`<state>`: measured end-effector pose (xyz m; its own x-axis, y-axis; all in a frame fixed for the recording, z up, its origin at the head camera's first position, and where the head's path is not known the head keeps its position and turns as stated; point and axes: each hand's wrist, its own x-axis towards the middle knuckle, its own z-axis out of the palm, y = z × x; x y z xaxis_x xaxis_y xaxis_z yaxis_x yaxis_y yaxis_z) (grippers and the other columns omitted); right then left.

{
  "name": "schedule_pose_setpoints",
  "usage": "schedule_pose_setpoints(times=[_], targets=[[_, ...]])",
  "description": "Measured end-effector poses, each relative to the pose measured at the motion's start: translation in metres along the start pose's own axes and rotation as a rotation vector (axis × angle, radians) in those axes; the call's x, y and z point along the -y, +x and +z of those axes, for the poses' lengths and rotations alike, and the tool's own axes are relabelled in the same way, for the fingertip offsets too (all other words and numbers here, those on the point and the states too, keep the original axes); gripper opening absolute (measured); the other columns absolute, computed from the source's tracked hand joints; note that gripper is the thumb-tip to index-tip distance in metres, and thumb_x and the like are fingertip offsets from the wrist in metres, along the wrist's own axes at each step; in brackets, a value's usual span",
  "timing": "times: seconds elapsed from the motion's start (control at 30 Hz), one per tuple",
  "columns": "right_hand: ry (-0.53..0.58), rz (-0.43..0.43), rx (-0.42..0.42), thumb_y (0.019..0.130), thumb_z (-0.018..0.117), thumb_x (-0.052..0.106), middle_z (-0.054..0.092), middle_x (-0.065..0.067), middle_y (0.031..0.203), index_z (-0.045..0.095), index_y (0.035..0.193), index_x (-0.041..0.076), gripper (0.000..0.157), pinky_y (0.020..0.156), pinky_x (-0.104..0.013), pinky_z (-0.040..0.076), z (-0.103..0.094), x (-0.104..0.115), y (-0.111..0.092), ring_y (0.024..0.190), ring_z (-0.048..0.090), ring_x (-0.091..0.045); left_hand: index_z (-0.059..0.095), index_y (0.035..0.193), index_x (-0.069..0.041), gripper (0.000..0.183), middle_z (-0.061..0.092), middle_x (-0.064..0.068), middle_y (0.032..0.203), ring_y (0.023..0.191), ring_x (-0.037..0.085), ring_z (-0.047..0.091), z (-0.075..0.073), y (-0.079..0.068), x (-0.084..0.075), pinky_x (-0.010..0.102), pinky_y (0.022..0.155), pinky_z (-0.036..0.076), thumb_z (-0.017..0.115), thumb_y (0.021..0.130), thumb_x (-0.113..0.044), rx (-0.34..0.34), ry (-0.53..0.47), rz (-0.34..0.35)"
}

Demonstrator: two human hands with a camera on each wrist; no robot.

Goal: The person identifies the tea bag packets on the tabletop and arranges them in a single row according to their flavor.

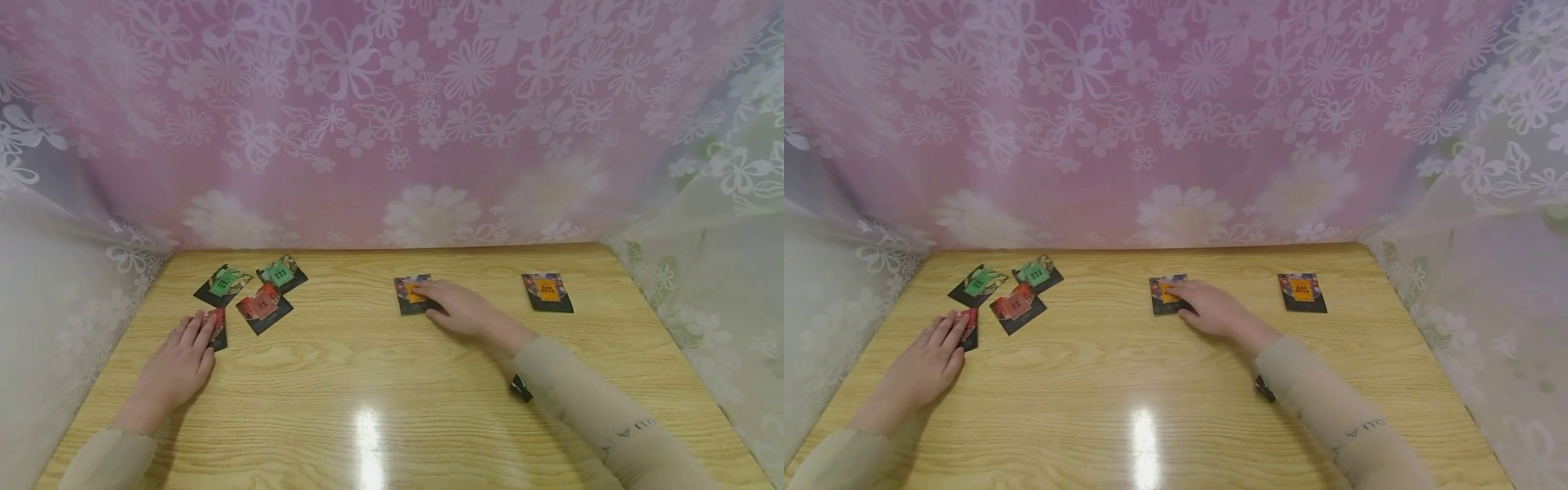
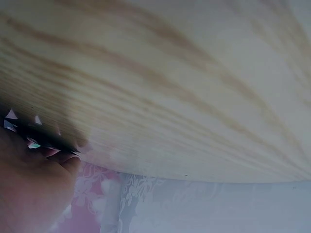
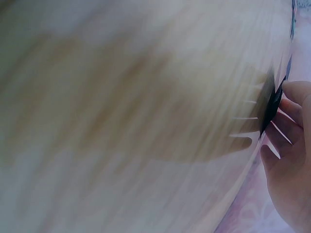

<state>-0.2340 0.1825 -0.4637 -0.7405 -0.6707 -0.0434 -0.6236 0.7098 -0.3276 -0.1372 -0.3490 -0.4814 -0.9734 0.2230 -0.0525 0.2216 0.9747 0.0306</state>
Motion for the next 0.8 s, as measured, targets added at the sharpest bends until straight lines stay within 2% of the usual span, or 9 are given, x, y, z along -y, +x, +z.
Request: schedule_pose_setpoints(times=[0.5, 0.8], targets=[[-0.001, 0.094, -0.078, 0.107, 0.064, 0.018, 0.050, -0.022, 0.162, 0.049, 0.159, 0.004, 0.055, 0.123, -0.064, 0.041, -0.005, -0.033, -0.049, 0.149, 0.048, -0.045, 0.033, 0.161, 0.011, 0.060, 0.029, 0.039, 0.165, 0.150, 0.061, 0.031, 0.005, 0.000, 0.003, 0.070, 0.124, 0.031, 0.043, 0.112, -0.023, -0.016, -0.018, 0.016], [-0.011, 0.172, -0.081, 0.108, 0.063, 0.022, 0.049, -0.021, 0.163, 0.047, 0.161, 0.008, 0.056, 0.122, -0.065, 0.042, -0.013, -0.047, -0.077, 0.150, 0.046, -0.046, 0.033, 0.161, 0.011, 0.060, 0.029, 0.040, 0.164, 0.149, 0.061, 0.031, 0.006, 0.000, 0.005, 0.070, 0.123, 0.032, 0.041, 0.112, -0.022, -0.014, -0.021, 0.016]])
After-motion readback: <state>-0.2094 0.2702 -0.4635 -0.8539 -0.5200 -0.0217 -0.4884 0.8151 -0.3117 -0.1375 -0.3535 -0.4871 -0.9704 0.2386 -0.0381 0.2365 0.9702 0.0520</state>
